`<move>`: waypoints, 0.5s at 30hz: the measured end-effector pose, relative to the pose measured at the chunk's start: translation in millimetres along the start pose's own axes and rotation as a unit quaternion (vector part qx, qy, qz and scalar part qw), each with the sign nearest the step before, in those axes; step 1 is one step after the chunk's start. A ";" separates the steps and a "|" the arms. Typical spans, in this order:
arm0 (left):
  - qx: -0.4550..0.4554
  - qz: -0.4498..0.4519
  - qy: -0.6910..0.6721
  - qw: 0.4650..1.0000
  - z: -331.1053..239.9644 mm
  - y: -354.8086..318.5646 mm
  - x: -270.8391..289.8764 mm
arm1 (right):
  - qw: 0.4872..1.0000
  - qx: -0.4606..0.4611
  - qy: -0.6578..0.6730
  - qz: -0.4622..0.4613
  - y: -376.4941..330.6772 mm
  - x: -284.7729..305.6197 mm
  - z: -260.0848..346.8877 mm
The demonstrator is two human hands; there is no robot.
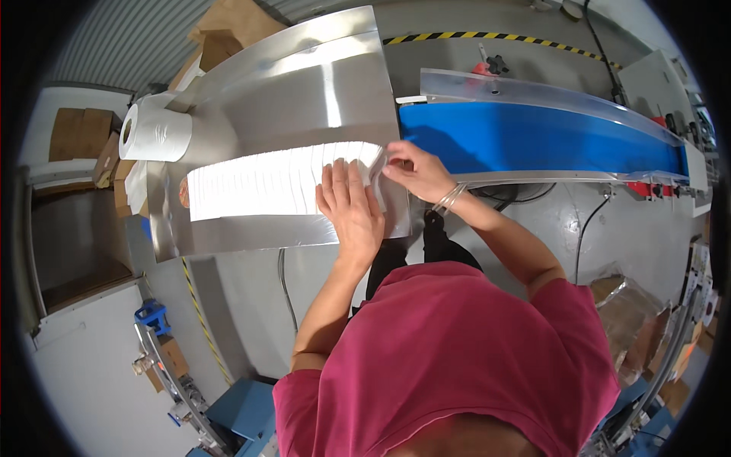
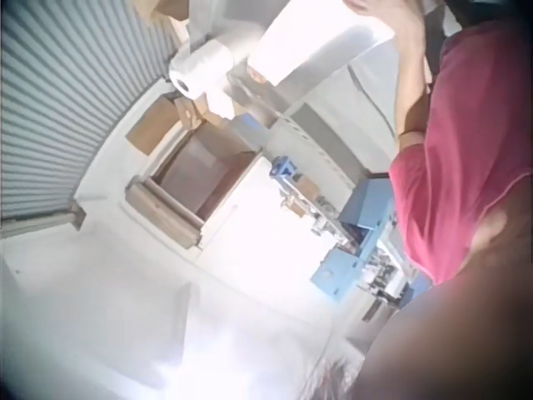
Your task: The recorder is manually transferring stacks of paper napkins from a production station onto a conveyor belt.
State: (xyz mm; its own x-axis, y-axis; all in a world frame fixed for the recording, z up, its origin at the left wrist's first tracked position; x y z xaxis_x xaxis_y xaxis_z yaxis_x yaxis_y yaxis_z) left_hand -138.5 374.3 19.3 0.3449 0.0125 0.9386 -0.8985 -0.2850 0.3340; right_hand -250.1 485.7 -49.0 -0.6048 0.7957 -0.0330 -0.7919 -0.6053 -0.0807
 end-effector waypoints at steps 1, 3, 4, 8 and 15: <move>0.000 -0.007 0.012 1.000 0.2 -1.8 -1.5 | 0.999 -0.041 -0.023 0.005 3.2 3.6 20.5; 0.000 -0.013 0.024 1.000 0.9 -3.6 -3.8 | 0.999 0.030 -0.033 0.019 15.4 2.8 15.0; 0.003 -0.026 0.020 0.999 1.2 -4.5 -3.5 | 0.994 0.099 -0.044 0.028 16.8 1.1 21.2; 0.019 -0.032 -0.046 0.998 3.6 -4.0 0.4 | 0.995 0.064 -0.026 0.074 26.6 6.7 32.1; 0.022 -0.025 -0.081 0.996 6.2 -4.5 5.5 | 0.980 0.046 -0.017 0.192 36.8 12.5 38.8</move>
State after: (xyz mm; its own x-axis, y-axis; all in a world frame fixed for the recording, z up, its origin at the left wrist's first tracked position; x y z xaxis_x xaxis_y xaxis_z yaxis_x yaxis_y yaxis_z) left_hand -130.8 369.7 22.5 0.4317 -0.1256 0.8932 -0.8675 -0.3293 0.3730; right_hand -290.1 472.5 -13.7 -0.8608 0.5088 -0.0100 -0.5089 -0.8606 0.0205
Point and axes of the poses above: each hand's wrist, its own y-axis towards the middle knuckle, its own x-axis out of the back of the hand, z = x × y, the point moved 3 cm from there along y, towards the middle knuckle, and after that the axes turned 15 degrees about y, right-handed, at the moved point
